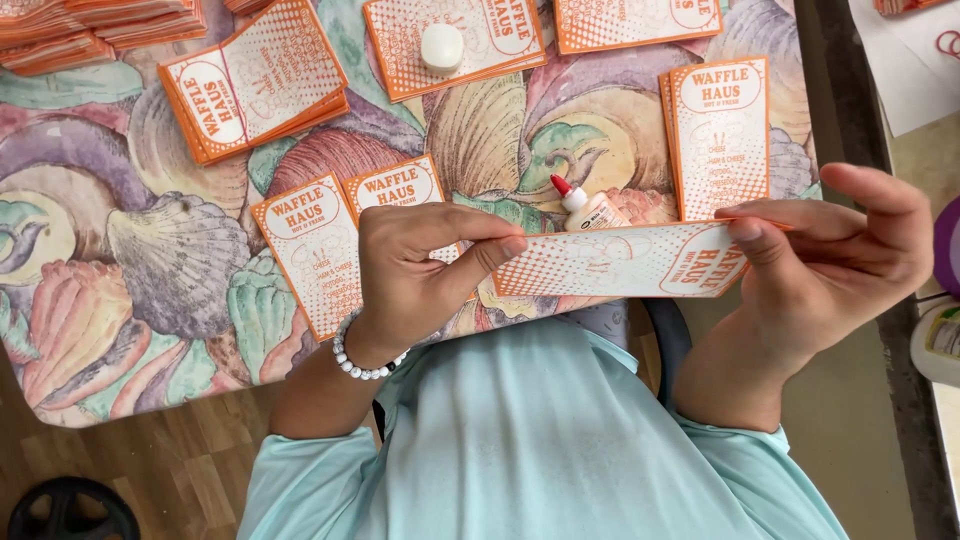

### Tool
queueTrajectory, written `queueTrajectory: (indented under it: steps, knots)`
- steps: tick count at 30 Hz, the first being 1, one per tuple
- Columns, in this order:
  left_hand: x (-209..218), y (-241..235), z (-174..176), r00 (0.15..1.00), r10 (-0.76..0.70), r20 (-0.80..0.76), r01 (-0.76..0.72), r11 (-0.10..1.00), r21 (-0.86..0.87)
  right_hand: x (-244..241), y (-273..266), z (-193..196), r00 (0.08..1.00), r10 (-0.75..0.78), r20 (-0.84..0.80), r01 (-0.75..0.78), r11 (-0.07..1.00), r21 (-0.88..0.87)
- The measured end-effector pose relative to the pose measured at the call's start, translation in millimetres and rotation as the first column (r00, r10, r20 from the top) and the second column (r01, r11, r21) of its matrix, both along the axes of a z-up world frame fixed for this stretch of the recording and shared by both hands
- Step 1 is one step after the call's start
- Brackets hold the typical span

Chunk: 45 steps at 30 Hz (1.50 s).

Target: Manually assembling paper food sleeves by inserting a small white disc and gluing the edges shut.

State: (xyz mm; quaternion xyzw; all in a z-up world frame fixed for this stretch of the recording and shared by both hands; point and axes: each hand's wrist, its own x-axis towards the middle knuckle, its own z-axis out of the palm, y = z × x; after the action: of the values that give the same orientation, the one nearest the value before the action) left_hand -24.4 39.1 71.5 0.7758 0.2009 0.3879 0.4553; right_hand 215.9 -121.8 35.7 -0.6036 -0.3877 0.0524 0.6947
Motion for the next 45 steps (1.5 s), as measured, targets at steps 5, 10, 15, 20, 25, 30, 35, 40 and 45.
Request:
queueTrajectory:
  steps: [5, 10, 15, 20, 25, 30, 35, 40, 45]
  knots:
    - [4.4, 1.2, -9.2, 0.997, 0.001, -0.073, -0.006, 0.997, -0.077, 13.5, 1.0, -4.5, 0.997, 0.046, 0.054, -0.044, 0.998, -0.055]
    - [12.0, 1.7, -18.7, 0.993, 0.028, -0.115, -0.042, 0.992, -0.122, 17.4, 4.1, -8.3, 0.997, 0.037, 0.074, -0.03, 0.995, -0.091]
    - [19.9, 5.0, -27.9, 0.994, 0.049, -0.101, -0.056, 0.996, -0.069, 13.8, 21.3, 10.3, 0.917, 0.188, 0.352, -0.128, 0.974, -0.186]
    - [29.5, 6.6, -33.9, 0.994, 0.041, -0.105, -0.033, 0.997, 0.068, -5.5, 48.8, 22.1, 0.59, 0.229, 0.774, -0.012, 0.961, -0.275]
    - [33.4, 5.3, -42.8, 0.988, 0.055, -0.144, -0.021, 0.973, 0.228, -19.0, 74.7, 15.6, 0.495, 0.468, 0.732, -0.194, 0.881, -0.432]
    - [28.3, 10.5, -45.6, 0.987, 0.034, -0.159, -0.004, 0.983, 0.183, 3.3, 68.7, 11.7, 0.406, 0.533, 0.742, -0.167, 0.842, -0.514]
    - [23.5, 12.9, -50.6, 0.987, 0.026, -0.16, -0.021, 0.999, 0.035, 82.9, 16.5, -14.7, 0.431, 0.559, 0.708, -0.007, 0.787, -0.617]
    - [2.6, 31.5, -46.0, 0.983, 0.117, -0.138, -0.135, 0.982, -0.129, 147.5, -52.9, -53.9, 0.716, 0.331, 0.615, 0.127, 0.804, -0.581]
    - [0.7, 25.5, -34.1, 0.985, 0.059, -0.163, -0.081, 0.988, -0.129, 49.4, -2.3, -20.4, 0.951, 0.308, 0.039, -0.29, 0.926, -0.243]
